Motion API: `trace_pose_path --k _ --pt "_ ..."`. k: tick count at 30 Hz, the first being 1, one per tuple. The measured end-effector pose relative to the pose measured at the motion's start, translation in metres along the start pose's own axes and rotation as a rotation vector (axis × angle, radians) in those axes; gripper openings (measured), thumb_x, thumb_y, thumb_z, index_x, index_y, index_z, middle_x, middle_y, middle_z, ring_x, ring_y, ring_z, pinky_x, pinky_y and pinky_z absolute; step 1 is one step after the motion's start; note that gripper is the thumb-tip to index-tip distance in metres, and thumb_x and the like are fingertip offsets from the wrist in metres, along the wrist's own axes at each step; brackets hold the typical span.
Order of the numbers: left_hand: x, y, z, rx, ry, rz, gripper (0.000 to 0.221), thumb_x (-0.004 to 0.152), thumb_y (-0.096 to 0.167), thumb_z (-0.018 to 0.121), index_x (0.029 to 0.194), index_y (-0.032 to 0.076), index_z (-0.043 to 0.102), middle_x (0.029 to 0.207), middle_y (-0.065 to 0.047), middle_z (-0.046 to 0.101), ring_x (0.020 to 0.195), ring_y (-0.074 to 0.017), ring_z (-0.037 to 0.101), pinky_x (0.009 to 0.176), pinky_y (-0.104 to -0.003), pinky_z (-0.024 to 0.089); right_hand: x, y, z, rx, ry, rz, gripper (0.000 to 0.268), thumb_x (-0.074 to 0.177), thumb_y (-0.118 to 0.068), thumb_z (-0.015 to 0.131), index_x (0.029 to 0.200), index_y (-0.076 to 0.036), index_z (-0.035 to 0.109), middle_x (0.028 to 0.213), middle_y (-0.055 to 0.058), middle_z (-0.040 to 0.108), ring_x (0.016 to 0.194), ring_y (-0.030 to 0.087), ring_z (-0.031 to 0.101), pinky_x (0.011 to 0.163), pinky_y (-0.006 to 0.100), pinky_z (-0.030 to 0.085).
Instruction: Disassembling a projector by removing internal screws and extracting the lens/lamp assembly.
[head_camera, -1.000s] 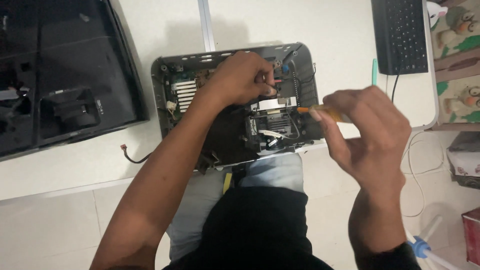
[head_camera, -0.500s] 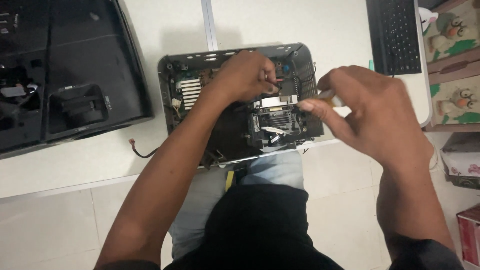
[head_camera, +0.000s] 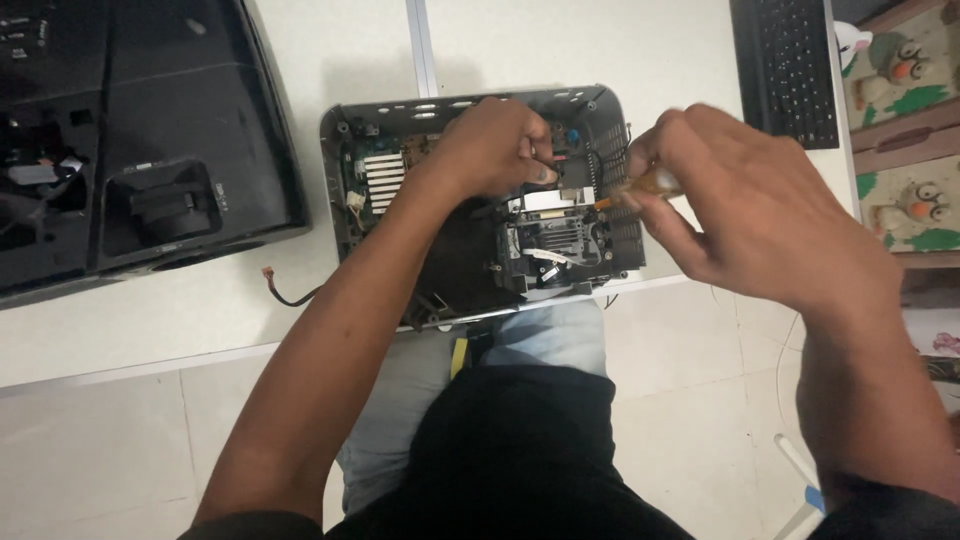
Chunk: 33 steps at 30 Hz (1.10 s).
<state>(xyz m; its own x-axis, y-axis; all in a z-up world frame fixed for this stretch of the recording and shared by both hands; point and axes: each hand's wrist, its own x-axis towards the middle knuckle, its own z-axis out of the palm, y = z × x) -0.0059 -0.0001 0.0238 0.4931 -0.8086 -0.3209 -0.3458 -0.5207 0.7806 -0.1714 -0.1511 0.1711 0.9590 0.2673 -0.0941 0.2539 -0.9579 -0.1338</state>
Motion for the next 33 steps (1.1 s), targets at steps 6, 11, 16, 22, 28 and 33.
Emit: trace_pose_path --k 6,11,16,22,28,33 --pt "-0.004 0.001 -0.001 0.047 0.021 0.057 0.019 0.087 0.026 0.083 0.105 0.019 0.078 0.105 -0.003 0.079 0.091 -0.021 0.073 0.075 -0.042 0.053 -0.012 0.018 0.028 -0.373 0.231 0.01 0.051 0.115 -0.062 0.056 0.094 -0.015 0.056 0.059 -0.003 0.047 0.053 0.017 0.05 0.052 0.035 0.033" --pt "-0.013 0.02 0.007 0.215 0.087 0.239 0.023 0.086 0.023 0.08 0.108 0.018 0.074 0.111 -0.003 0.069 0.1 -0.0217 0.065 0.078 -0.038 0.053 -0.013 0.001 0.016 -0.214 0.205 -0.023 0.016 0.111 -0.023 0.054 0.112 -0.008 0.059 0.093 0.004 0.061 0.074 0.024 0.061 0.046 0.036 0.033" --pt "-0.022 0.031 0.029 0.259 0.062 0.39 0.019 0.086 0.019 0.081 0.103 0.01 0.076 0.106 -0.008 0.069 0.102 -0.0239 0.066 0.083 -0.034 0.059 -0.022 0.006 0.025 -0.225 0.348 0.051 0.023 0.12 -0.028 0.063 0.103 -0.012 0.066 0.059 -0.004 0.05 0.051 0.012 0.047 0.048 0.031 0.028" --pt "-0.015 0.021 0.05 0.228 0.182 0.545 0.017 0.084 -0.003 0.07 0.078 0.011 0.077 0.078 -0.005 0.065 0.075 -0.0292 0.065 0.063 -0.045 0.049 -0.029 0.007 0.03 -0.092 0.409 0.16 0.042 0.108 -0.049 0.071 0.112 -0.007 0.064 0.055 -0.002 0.053 0.052 0.015 0.054 0.051 0.035 0.032" --pt "-0.016 0.022 0.052 0.152 0.189 0.494 0.009 0.086 0.012 0.08 0.094 0.01 0.08 0.084 -0.01 0.079 0.11 -0.0326 0.07 0.092 -0.05 0.051 -0.028 0.006 0.027 -0.083 0.38 0.132 0.037 0.113 -0.043 0.056 0.114 -0.006 0.059 0.075 -0.002 0.064 0.053 0.017 0.056 0.05 0.036 0.035" --pt "-0.016 0.023 0.052 0.207 0.196 0.475 0.009 0.084 0.012 0.083 0.091 0.011 0.078 0.086 -0.006 0.068 0.086 -0.0291 0.065 0.071 -0.045 0.048 -0.032 0.005 0.024 0.121 0.333 0.197 0.018 0.106 -0.019 0.055 0.12 -0.007 0.055 0.103 0.002 0.068 0.045 0.02 0.054 0.059 0.042 0.041"
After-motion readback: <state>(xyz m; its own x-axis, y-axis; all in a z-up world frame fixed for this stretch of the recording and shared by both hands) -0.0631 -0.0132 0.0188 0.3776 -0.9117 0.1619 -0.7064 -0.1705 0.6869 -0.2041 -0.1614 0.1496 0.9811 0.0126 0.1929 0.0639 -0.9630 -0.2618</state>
